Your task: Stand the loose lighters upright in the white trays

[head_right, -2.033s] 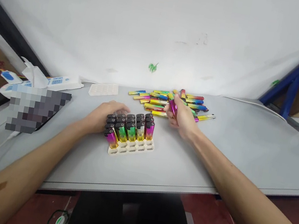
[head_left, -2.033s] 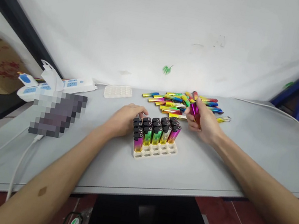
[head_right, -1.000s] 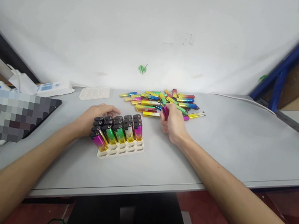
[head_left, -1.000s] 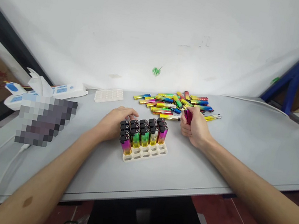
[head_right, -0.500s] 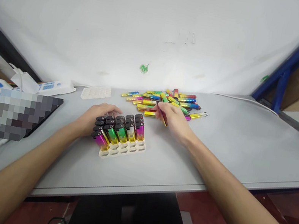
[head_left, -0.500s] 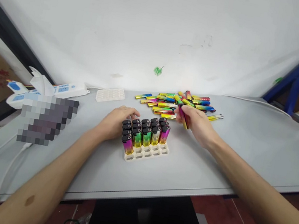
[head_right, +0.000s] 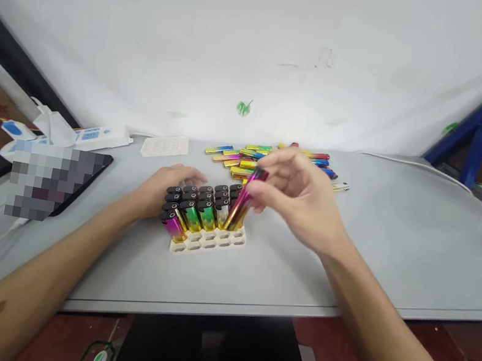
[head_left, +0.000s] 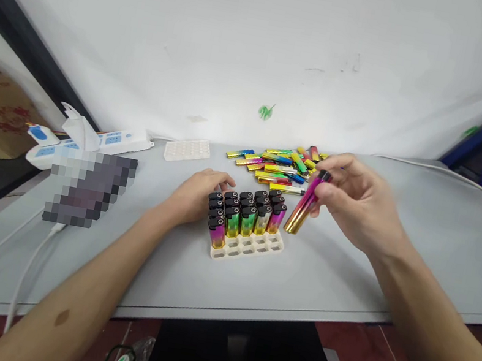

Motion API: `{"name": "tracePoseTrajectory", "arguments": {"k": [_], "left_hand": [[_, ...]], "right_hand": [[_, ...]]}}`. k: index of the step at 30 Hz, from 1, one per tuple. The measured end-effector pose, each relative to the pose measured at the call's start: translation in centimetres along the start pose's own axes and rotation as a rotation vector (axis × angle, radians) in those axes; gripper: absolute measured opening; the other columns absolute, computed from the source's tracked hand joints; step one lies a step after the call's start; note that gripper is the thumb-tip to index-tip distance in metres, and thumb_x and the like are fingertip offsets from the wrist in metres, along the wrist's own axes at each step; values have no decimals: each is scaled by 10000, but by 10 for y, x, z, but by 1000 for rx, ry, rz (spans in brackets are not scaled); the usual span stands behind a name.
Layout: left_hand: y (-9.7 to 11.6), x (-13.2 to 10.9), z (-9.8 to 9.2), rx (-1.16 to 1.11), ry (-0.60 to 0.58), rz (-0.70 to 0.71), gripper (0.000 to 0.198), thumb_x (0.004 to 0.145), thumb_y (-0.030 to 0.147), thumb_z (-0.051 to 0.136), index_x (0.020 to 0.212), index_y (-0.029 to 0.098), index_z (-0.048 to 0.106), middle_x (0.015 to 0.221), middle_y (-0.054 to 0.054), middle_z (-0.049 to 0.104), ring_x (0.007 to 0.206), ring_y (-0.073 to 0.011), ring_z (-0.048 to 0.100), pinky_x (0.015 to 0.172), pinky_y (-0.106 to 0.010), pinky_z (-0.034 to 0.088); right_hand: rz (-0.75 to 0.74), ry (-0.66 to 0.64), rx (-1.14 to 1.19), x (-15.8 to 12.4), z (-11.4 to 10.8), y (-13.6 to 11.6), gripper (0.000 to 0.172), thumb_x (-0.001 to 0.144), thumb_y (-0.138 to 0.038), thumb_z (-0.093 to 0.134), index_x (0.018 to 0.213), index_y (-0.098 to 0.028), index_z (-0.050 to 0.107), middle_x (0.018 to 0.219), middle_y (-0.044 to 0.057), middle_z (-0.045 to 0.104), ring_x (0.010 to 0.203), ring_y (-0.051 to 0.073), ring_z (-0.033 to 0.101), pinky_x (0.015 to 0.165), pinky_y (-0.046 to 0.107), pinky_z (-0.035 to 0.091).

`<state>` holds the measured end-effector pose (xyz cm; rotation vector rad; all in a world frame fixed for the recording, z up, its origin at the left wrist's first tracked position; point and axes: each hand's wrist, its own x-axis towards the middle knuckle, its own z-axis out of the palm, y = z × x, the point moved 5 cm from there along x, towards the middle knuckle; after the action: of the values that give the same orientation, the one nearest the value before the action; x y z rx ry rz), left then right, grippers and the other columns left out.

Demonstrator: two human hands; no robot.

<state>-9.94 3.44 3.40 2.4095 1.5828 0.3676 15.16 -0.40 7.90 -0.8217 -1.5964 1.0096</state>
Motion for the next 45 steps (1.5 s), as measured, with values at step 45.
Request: {"name": "tracePoseTrajectory", "arguments": {"k": [45], "left_hand": [[5, -3, -2, -4, 24, 99, 342, 798, 85, 541, 1105, 201, 636, 1032, -53, 720, 1038, -243, 620, 866, -339, 471]], "right_hand": [[56, -174, -1167, -9, -93, 63, 262, 911, -402, 531, 981, -239, 724, 1049, 110, 704, 997, 312, 624, 901, 496, 498]]}}
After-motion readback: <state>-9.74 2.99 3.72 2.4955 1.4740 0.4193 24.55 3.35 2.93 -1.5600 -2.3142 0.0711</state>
